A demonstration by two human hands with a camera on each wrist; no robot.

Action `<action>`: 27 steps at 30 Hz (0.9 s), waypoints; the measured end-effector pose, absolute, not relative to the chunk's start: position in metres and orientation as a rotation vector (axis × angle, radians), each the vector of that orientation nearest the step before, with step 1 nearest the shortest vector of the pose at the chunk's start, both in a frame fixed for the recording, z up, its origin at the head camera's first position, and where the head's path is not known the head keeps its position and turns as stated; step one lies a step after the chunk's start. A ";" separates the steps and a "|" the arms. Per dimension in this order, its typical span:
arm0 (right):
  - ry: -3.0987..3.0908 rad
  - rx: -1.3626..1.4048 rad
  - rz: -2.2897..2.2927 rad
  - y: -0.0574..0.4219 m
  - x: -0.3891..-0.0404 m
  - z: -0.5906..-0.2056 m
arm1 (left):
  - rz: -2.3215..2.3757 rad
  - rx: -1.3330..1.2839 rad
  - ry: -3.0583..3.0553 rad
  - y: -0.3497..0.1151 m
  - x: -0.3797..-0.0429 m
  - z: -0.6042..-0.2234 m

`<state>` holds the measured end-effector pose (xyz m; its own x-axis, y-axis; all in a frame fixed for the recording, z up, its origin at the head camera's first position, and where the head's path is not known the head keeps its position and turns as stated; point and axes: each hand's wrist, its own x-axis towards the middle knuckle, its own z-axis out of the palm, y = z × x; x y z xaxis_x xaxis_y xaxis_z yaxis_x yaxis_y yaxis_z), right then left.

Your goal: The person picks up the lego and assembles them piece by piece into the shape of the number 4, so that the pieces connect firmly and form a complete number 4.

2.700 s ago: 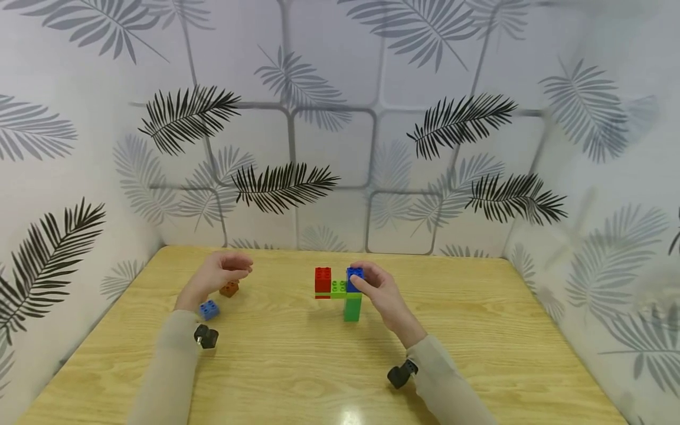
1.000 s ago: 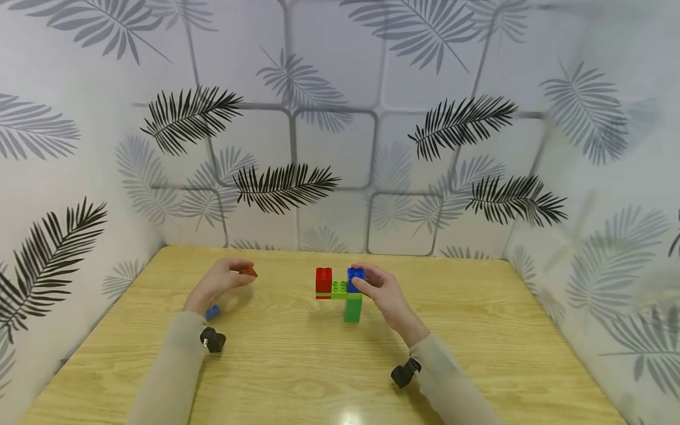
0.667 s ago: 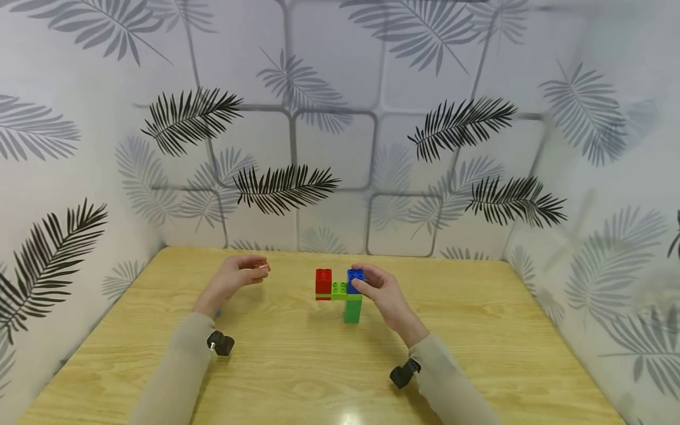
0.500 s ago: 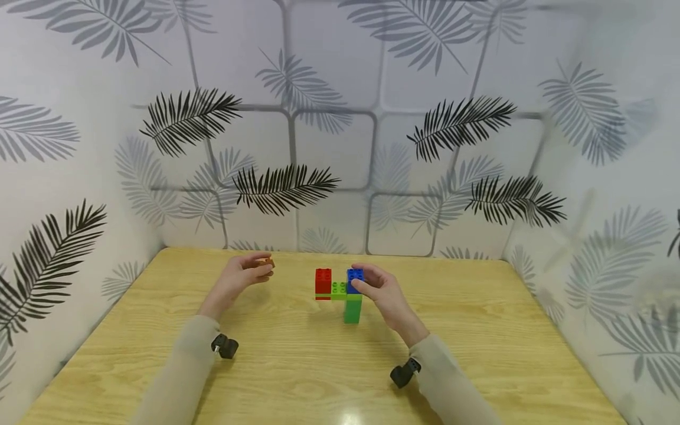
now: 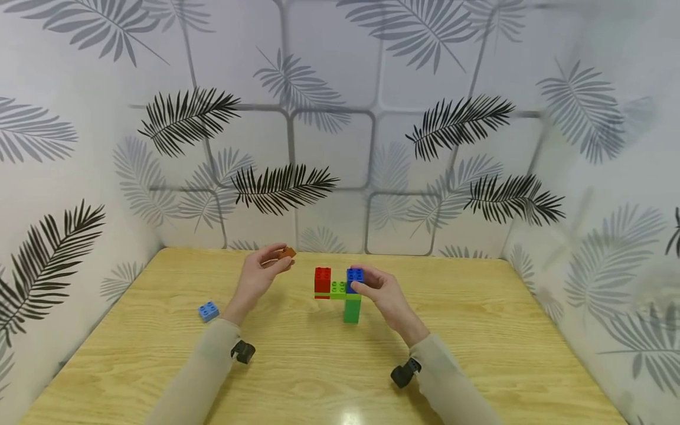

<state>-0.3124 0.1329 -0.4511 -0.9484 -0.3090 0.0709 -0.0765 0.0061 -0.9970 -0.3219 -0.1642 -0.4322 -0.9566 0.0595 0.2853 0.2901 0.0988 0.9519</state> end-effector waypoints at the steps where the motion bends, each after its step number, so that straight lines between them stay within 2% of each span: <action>1: 2.105 -0.409 -2.061 0.133 -0.312 -0.451 | -1.962 -0.364 -2.180 -0.163 -0.322 -0.432; 20: 2.107 -0.438 -2.077 0.133 -0.311 -0.454 | -1.853 -0.474 -2.072 -0.136 -0.314 -0.426; 27: 2.109 -0.427 -2.080 0.133 -0.312 -0.455 | -1.765 -0.557 -2.114 -0.121 -0.297 -0.407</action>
<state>-0.3117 0.1327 -0.4545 -0.9485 -0.3028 0.0927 -0.0969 -0.0012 -0.9953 -0.2965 -0.1206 -0.4068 -0.8690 0.0851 0.4874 0.4948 0.1556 0.8550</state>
